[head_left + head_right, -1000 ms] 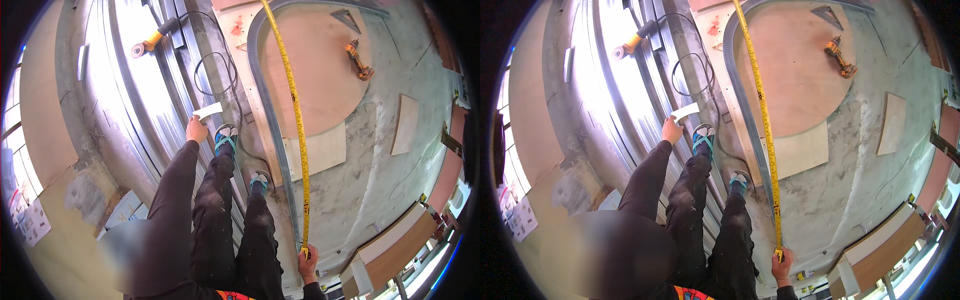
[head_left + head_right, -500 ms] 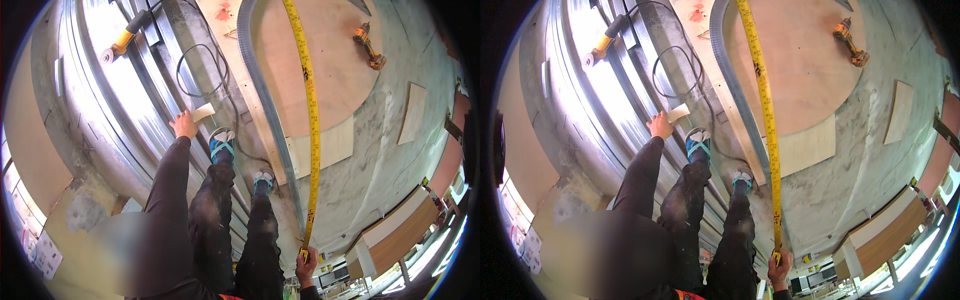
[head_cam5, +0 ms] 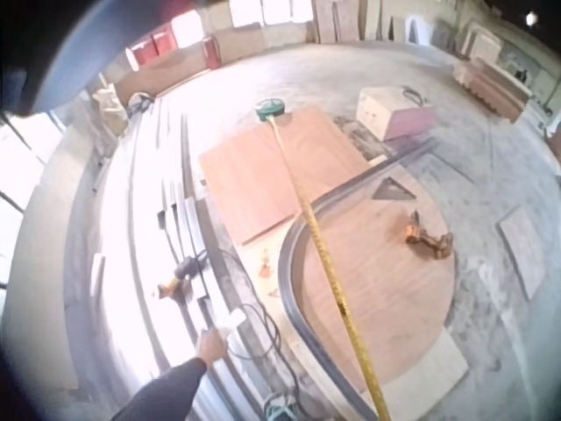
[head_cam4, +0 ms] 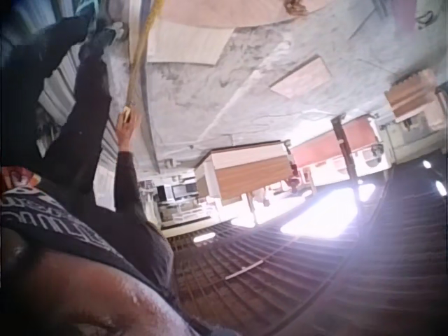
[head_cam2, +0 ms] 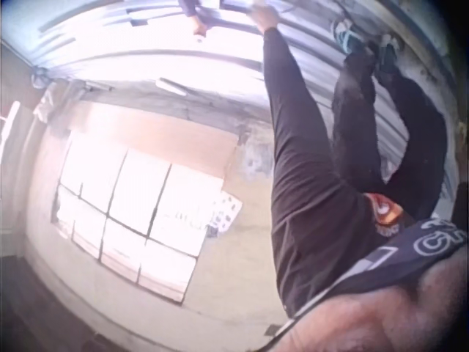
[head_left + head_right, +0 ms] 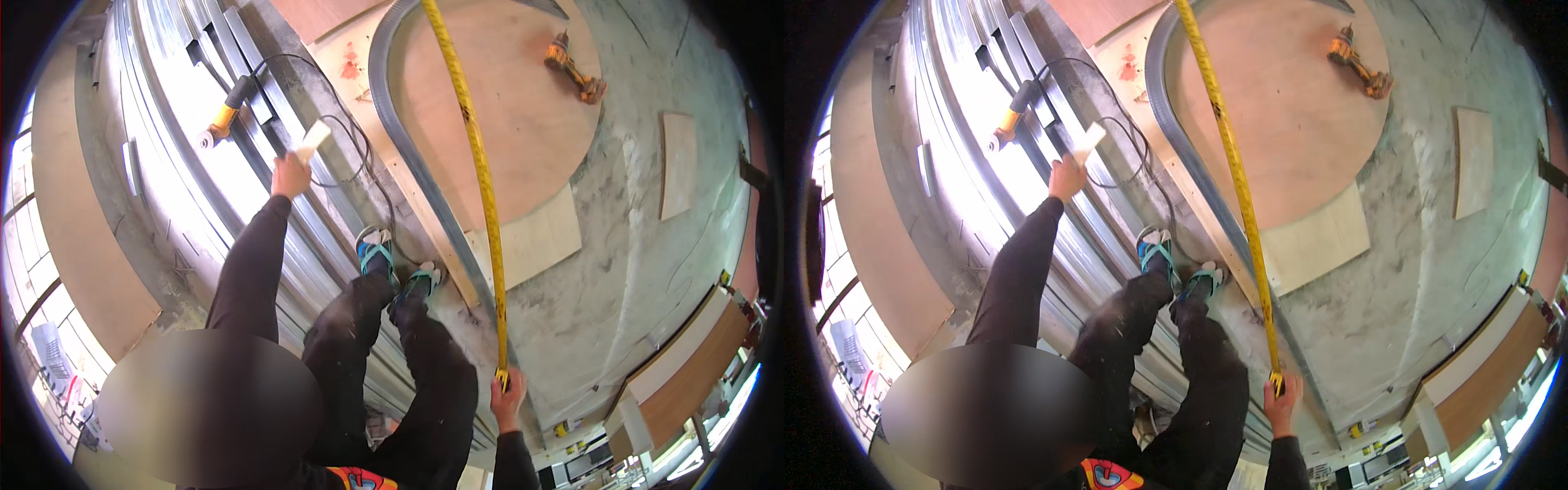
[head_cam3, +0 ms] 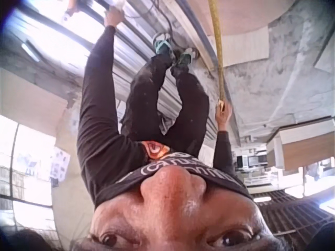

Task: Using a yellow measuring tape to measure the length of a curved metal profile on a workshop floor.

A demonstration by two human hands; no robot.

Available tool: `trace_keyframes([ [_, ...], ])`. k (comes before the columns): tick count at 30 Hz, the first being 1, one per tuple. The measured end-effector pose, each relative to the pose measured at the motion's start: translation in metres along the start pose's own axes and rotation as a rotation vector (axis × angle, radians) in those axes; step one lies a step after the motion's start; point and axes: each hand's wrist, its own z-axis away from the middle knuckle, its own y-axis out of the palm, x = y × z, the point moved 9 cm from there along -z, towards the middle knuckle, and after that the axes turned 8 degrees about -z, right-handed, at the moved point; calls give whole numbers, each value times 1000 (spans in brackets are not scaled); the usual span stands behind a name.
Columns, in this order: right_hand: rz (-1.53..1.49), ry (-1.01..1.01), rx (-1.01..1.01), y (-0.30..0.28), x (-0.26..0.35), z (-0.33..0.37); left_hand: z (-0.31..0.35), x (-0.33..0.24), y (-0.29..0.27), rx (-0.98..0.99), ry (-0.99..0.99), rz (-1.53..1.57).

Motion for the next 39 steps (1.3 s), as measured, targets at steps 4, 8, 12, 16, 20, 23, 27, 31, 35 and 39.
trace_keyframes([
  [4,-66,119,25,29,-46,-18,-49,-23,-35,-89,-14,-21],
  [8,-11,68,-12,55,-82,-53,-106,-58,-53,-195,19,44],
  [12,-99,81,-52,89,-115,-104,-166,-71,-55,-345,96,71],
  [16,-59,14,-146,115,-132,-147,-211,-66,-45,-475,64,51],
  [20,-72,-158,-205,120,-123,-182,-245,-45,-44,-636,88,65],
  [23,-78,-178,-298,117,-124,-188,-257,-49,-33,-677,122,109],
  [27,-147,-180,-397,118,-133,-183,-269,-53,-35,-795,176,54],
  [31,-150,-126,-426,118,-146,-176,-280,-48,-35,-846,109,177],
  [35,-122,-107,-389,116,-151,-175,-295,-43,-31,-817,51,230],
  [39,-70,-130,-357,118,-143,-180,-305,-45,-25,-780,95,336],
])
